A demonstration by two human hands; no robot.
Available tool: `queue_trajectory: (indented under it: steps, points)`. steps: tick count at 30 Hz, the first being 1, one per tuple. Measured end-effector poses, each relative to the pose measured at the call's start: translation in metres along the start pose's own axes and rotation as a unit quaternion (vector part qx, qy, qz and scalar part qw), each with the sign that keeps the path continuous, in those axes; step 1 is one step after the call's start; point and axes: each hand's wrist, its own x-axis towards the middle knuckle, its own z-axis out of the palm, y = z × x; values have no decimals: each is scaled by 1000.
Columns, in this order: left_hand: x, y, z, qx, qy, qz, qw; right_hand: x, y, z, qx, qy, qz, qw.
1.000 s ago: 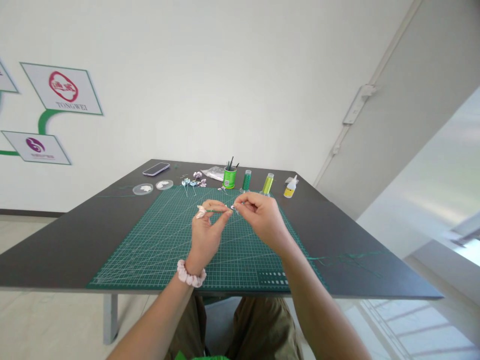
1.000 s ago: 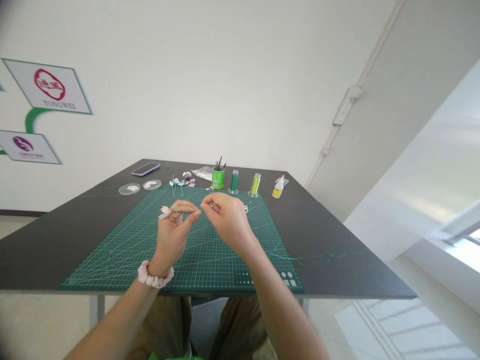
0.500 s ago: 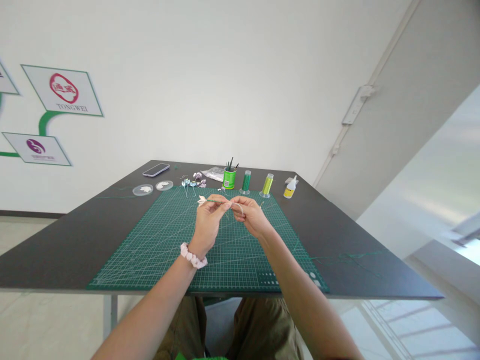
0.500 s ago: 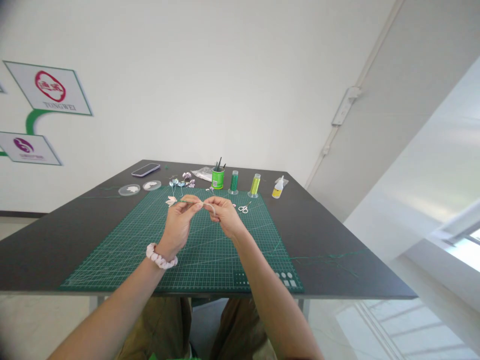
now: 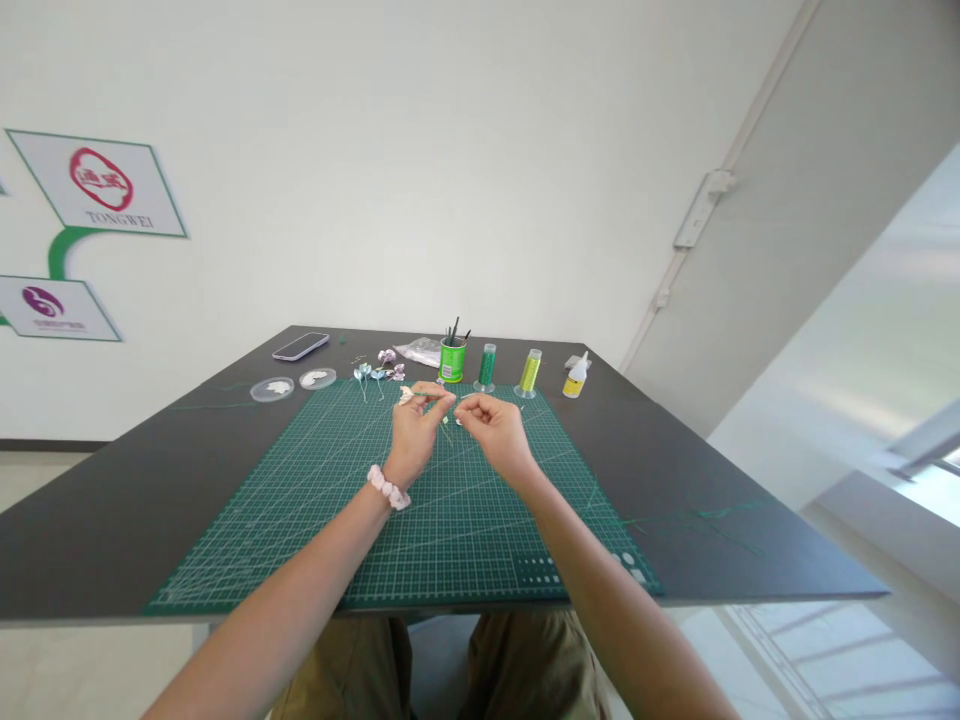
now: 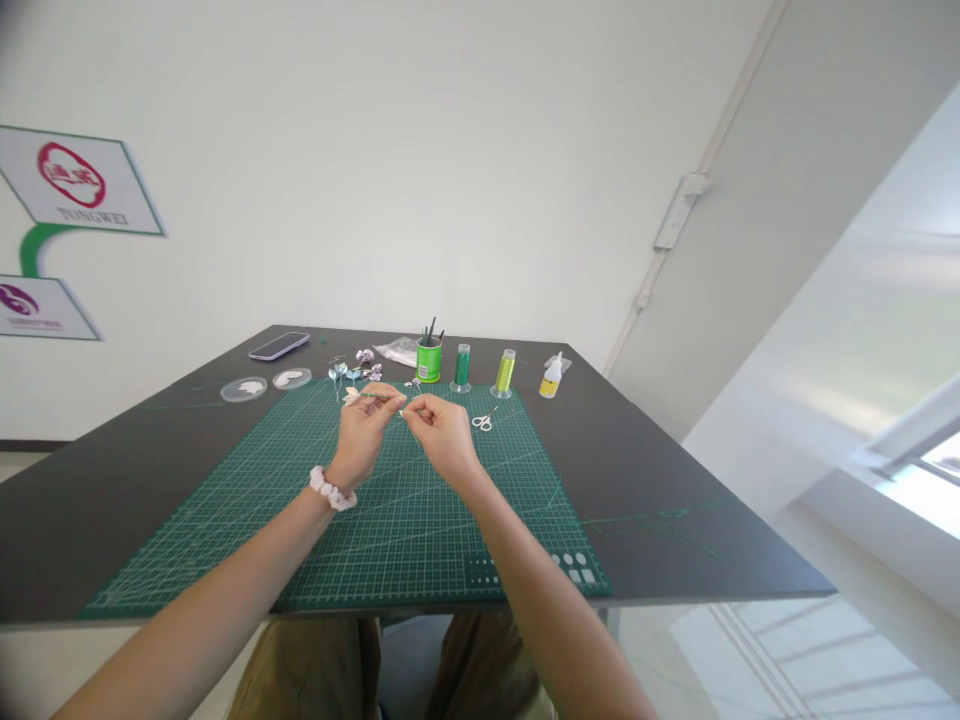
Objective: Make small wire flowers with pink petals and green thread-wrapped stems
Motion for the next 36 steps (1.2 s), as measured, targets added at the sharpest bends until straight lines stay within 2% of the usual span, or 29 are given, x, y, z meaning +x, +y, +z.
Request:
queue_trajectory:
  steps: [4,8,12,17,27,31,36]
  points:
    - [3,-11,-3,19,-19,3,1000,6,-6,-7,-63,13,-21,998]
    - [5,-23,-3,29,-38,-3,999,21,-1,-14,-80,7,-18,997]
    - [4,-34,-1,20,-58,-22,998,38,17,-19,-44,-26,18,999]
    - [-1,-37,-1,-9,-72,-63,995,47,43,-20,49,-69,78,993]
    - [-3,-51,-4,-72,-21,-119,990,36,70,4,188,-117,153,963]
    - [0,-53,-8,-61,1,-115,992,28,70,15,190,-117,153,963]
    - [3,-55,-16,-12,15,-95,995,22,70,22,137,-78,127,979]
